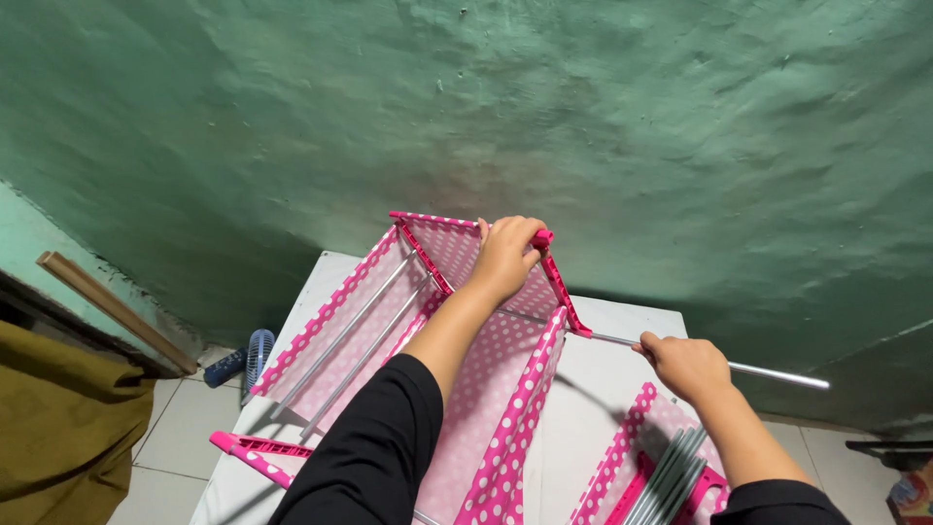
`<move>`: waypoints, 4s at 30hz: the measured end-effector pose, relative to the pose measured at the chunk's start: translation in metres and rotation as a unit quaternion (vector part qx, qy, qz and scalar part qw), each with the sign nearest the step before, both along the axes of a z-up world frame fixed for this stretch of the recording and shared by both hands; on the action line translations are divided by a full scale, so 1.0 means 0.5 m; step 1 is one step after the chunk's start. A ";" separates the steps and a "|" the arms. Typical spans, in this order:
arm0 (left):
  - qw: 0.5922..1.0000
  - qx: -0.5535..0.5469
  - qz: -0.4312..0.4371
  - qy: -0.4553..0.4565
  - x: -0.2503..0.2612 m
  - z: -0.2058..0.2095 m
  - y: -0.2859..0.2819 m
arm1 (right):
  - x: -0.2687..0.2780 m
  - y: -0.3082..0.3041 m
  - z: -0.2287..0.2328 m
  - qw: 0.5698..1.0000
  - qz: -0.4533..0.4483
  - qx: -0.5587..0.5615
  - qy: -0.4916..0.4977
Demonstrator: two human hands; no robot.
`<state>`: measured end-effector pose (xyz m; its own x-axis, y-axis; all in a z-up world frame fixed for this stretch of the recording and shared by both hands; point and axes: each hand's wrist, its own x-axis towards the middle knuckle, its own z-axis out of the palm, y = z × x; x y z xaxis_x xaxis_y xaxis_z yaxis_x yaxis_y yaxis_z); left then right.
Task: The person disassembles a pink polka-dotted fabric storage shelf by removing metal rods and fabric panels one by one. The components are taken apart systematically and placed on the white table surface.
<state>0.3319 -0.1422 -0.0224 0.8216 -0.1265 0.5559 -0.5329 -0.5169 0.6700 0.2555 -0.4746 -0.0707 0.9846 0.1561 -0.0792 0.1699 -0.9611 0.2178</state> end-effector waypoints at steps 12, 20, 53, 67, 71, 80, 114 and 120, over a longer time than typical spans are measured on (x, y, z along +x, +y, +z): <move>0.999 0.020 -0.025 -0.001 -0.039 0.013 -0.003 | -0.041 -0.041 -0.049 0.991 0.085 -0.046 -0.091; 0.999 -0.004 -0.044 0.004 -0.048 0.024 0.003 | -0.081 -0.078 -0.064 0.981 0.138 -0.094 -0.104; 0.997 0.004 -0.059 -0.040 -0.059 0.007 0.000 | -0.129 -0.010 -0.077 0.999 -0.011 0.010 0.034; 0.972 0.223 0.063 -0.041 -0.160 0.142 0.210 | -0.068 -0.231 -0.241 0.936 -0.167 0.221 0.219; 0.939 0.163 0.300 0.044 -0.372 0.080 0.450 | -0.144 -0.240 -0.235 0.953 -0.089 0.236 0.167; 0.868 -0.310 0.148 0.359 -0.515 -0.255 0.412 | -0.330 -0.119 -0.355 0.822 -0.310 0.459 0.130; 0.936 -0.036 0.276 0.214 -0.566 -0.500 0.417 | -0.259 0.515 -0.222 0.938 0.199 0.282 0.030; 0.951 -0.050 0.219 0.213 -0.573 -0.422 0.405 | -0.279 0.447 -0.228 0.922 0.194 0.333 -0.015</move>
<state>0.0452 0.0602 -0.2336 0.9368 0.3153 0.1514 0.0499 -0.5488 0.8344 0.1157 -0.2510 -0.1849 0.8442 0.5021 0.1878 0.5333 -0.7509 -0.3896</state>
